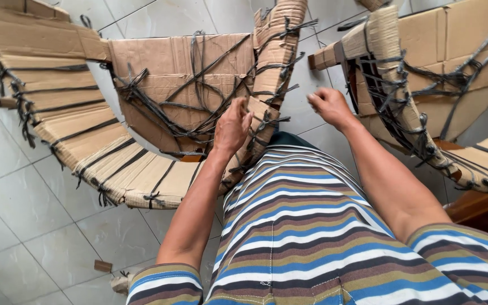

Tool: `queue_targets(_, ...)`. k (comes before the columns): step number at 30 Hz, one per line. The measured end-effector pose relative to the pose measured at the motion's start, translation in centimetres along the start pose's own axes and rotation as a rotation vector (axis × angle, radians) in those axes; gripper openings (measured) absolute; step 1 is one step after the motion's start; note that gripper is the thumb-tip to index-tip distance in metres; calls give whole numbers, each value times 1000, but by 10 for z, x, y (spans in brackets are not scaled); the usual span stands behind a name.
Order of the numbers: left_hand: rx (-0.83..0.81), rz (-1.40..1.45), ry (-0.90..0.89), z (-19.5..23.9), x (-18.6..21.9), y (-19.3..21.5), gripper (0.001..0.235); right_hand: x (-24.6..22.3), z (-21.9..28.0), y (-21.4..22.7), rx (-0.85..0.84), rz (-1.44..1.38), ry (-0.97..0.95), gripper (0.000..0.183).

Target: Tying black plastic cords around a cardboard-wrapped furniture frame to secure it during assembly.

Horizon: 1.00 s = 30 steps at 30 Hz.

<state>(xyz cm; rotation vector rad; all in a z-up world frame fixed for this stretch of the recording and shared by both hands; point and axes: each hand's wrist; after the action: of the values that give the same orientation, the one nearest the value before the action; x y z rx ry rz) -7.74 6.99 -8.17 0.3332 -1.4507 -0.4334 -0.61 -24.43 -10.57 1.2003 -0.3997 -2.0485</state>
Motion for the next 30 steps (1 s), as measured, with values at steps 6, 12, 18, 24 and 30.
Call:
queue_targets(6, 30, -43, 191, 72, -3, 21, 23, 147, 57, -39, -245, 278, -219, 33)
queue_targets(12, -77, -47, 368, 120, 7, 10, 22, 326, 92, -140, -530, 366, -294, 41)
queue_targets(18, -147, -118, 277, 115, -2, 19, 29, 142, 130, -82, -471, 321, -253, 40)
queue_targets(24, -187, -172, 138, 126, 13, 57, 33, 100, 180, -119, -338, 181, -398, 43)
queue_targets(30, -141, -220, 37, 181, -20, 113, 31, 181, 230, -211, -326, 43, -481, 61)
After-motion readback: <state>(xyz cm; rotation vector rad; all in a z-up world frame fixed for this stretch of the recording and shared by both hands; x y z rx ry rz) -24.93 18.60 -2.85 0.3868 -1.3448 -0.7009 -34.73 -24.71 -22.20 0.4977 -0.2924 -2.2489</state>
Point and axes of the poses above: each hand's wrist, its own z-axis away from the middle knuckle, its own y-axis out of the back of the hand, x = y × z, and after that the axes turned 12 degrees about z, right-handed
